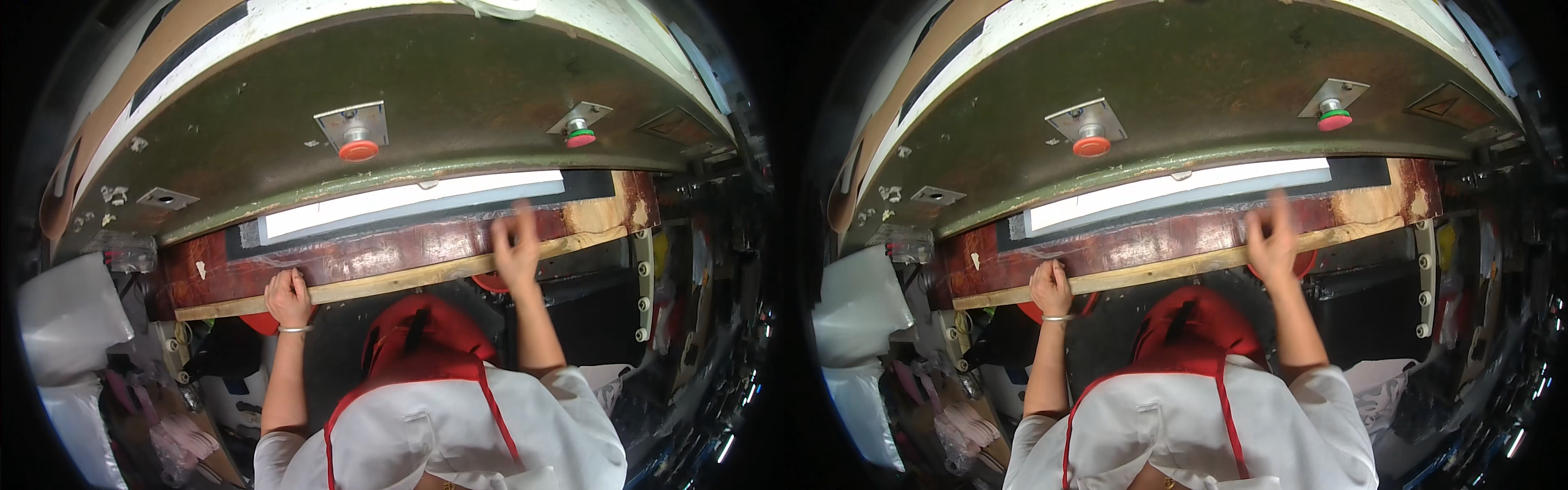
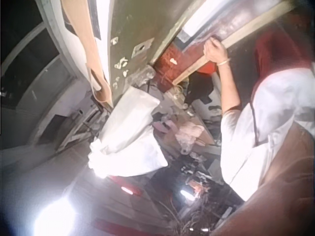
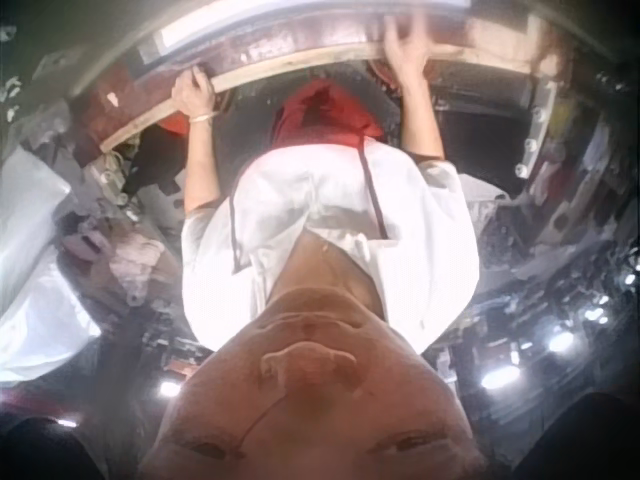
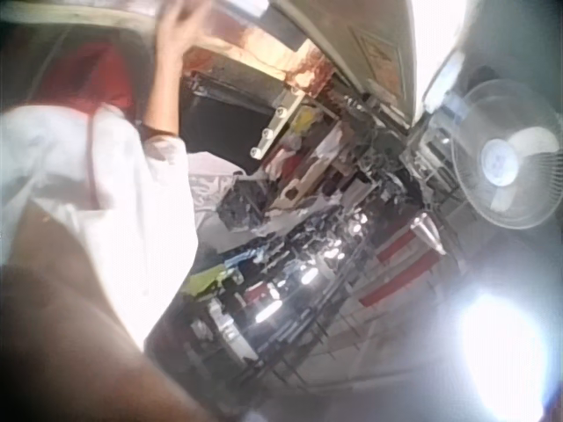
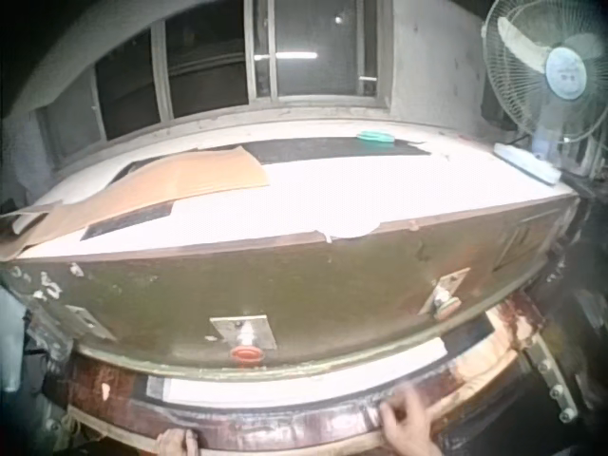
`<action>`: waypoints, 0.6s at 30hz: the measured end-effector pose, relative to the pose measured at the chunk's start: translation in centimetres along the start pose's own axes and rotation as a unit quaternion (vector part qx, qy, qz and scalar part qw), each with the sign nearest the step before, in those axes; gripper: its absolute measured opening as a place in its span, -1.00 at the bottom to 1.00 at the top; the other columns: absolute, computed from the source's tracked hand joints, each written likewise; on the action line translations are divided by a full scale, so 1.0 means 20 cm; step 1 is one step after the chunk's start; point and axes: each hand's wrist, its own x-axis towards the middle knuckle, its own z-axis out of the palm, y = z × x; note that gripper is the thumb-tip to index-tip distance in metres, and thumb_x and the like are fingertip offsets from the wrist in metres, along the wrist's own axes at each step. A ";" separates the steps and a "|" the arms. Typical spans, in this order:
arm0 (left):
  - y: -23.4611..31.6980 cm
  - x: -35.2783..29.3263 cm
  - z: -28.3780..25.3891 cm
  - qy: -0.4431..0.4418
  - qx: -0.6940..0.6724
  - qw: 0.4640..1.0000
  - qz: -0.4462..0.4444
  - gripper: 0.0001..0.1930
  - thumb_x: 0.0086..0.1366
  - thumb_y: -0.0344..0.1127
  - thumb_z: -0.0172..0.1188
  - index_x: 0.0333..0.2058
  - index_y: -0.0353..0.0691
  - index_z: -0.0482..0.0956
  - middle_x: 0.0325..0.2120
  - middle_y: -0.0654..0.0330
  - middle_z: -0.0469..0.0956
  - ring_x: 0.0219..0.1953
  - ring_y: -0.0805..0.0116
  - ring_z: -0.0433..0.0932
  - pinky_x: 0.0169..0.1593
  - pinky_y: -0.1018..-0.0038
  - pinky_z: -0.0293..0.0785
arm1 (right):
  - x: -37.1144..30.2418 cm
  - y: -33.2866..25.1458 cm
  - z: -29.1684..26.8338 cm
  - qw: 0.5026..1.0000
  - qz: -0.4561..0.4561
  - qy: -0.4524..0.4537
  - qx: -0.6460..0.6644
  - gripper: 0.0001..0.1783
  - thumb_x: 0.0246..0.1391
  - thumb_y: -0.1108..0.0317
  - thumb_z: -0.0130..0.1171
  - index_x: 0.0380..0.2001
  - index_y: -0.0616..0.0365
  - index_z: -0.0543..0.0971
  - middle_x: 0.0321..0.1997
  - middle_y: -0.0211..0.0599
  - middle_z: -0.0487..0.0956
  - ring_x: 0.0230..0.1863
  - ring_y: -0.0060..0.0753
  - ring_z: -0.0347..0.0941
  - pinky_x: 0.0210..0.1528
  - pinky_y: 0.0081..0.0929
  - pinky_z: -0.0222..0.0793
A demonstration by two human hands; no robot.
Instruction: The person places a sheet of light-colored fabric onto a hydraulic cutting press, aligns it, and presses a button to cut multiple shoe-shaped pieces. They remove the cut pieces and the surrounding scrap fabric, then repeat the process with a new sheet.
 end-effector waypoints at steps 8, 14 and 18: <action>-0.03 -0.16 -0.01 0.007 -0.012 1.000 -0.021 -0.80 0.22 -0.31 0.11 -0.58 -0.20 0.46 -0.62 0.13 0.44 -0.49 0.09 0.43 -0.37 0.25 0.27 | -0.29 0.19 -0.05 0.989 -0.124 -0.080 -0.029 -0.93 -0.16 0.44 0.27 -0.53 0.20 0.60 -0.49 -0.14 0.56 -0.41 -0.10 0.48 -0.30 -0.28 0.40; 0.06 -0.46 -0.17 0.000 -0.006 1.000 -0.028 -0.81 0.20 -0.33 0.10 -0.59 -0.17 0.46 -0.64 0.12 0.41 -0.53 0.11 0.40 -0.42 0.26 0.22 | -0.15 -0.07 -0.05 0.977 -0.201 -0.024 -0.064 -0.51 -0.29 0.39 0.36 -0.16 0.15 0.52 -0.21 -0.06 0.54 -0.04 0.01 0.39 0.00 -0.19 0.31; 0.10 -0.65 -0.29 -0.027 0.006 1.000 -0.014 -0.83 0.18 -0.36 0.10 -0.60 -0.16 0.45 -0.65 0.13 0.39 -0.54 0.11 0.37 -0.44 0.26 0.19 | -0.15 -0.18 0.23 0.954 -0.246 -0.122 -0.119 0.13 -0.42 0.29 0.46 0.28 0.15 0.10 0.21 0.19 0.19 0.27 0.25 -0.01 0.27 0.03 0.01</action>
